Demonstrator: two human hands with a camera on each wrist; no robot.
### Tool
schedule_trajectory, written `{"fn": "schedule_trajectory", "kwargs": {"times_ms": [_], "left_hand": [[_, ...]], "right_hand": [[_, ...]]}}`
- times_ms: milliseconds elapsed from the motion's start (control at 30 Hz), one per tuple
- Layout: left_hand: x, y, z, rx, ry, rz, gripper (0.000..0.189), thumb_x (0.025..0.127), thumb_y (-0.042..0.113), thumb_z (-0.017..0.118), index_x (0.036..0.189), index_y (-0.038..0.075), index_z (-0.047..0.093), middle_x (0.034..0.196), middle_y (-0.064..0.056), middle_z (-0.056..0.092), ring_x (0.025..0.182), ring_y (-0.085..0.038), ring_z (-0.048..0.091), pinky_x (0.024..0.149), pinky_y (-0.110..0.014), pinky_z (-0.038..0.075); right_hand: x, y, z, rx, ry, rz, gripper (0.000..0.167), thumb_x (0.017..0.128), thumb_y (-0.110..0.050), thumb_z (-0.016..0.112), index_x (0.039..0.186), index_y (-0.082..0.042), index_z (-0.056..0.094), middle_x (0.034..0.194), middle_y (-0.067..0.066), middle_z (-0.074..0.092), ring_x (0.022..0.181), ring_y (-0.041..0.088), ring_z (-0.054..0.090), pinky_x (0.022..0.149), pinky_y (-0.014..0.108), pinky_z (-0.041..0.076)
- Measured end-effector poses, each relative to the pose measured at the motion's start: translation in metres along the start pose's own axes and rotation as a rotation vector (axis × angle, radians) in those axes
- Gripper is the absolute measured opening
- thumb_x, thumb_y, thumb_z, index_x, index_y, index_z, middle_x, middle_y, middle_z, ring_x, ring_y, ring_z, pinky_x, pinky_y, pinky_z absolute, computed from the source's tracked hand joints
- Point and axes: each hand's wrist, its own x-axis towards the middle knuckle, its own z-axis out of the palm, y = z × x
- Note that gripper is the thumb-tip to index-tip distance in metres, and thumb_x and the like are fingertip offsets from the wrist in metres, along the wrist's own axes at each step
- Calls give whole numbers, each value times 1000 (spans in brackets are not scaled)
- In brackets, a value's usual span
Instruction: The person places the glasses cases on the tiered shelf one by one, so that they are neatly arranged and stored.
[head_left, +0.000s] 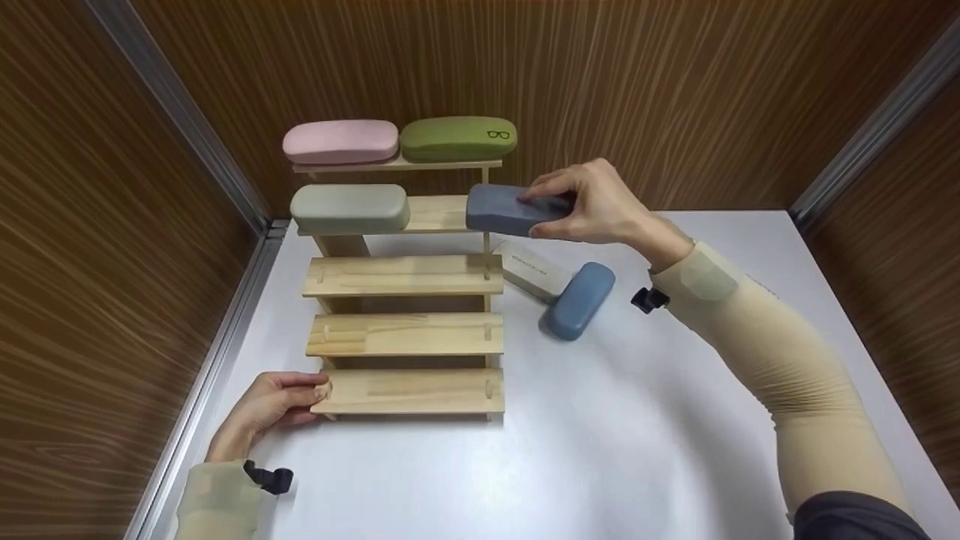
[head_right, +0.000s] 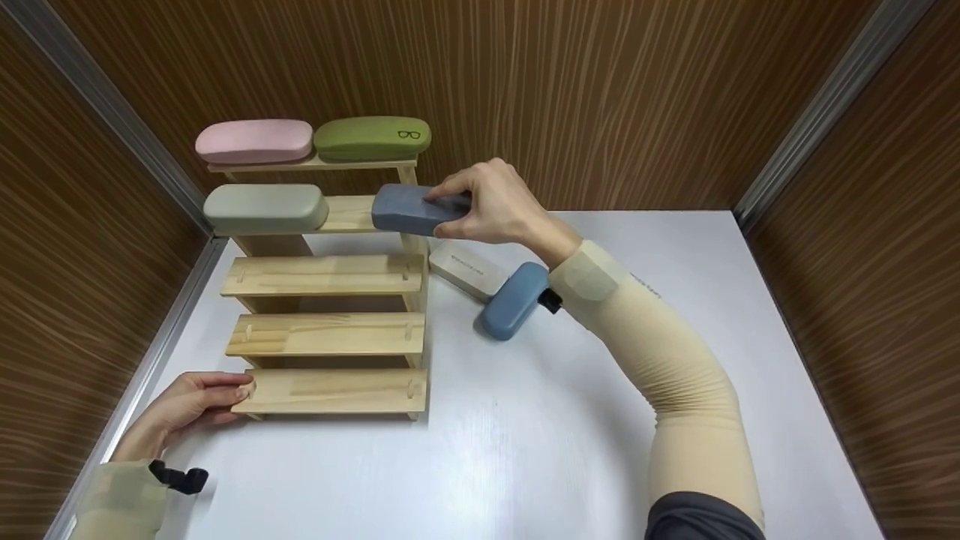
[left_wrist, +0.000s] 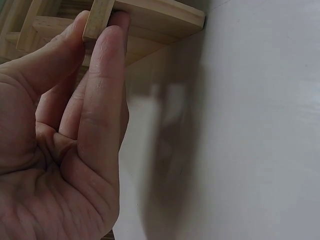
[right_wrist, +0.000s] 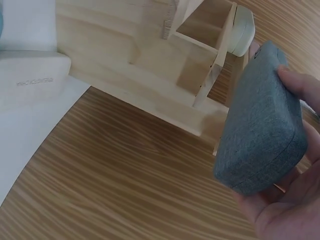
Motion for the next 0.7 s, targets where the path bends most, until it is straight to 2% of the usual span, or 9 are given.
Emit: {"fn": "schedule_trajectory", "kwargs": {"times_ms": [267,700], "left_hand": [[0,4,2,1,25,-9,28,102,8,83,130,7,83,105,12,84,92,-6,80,80,-25,73],[2,4,2,-7,11,6,30,103,6,80,133,1,81,104,9,83,91,-9,81,81,-27,73]], "right_hand": [[22,-6,10,21,-7,27,40,83,-20,95,122,-19,89,125,5,87,108,22,81,81,14,50],[53,-11,32,43,-47,85,43,83,-22,95,126,-20,88,127,5,86,113,21,80,90,34,59]]}}
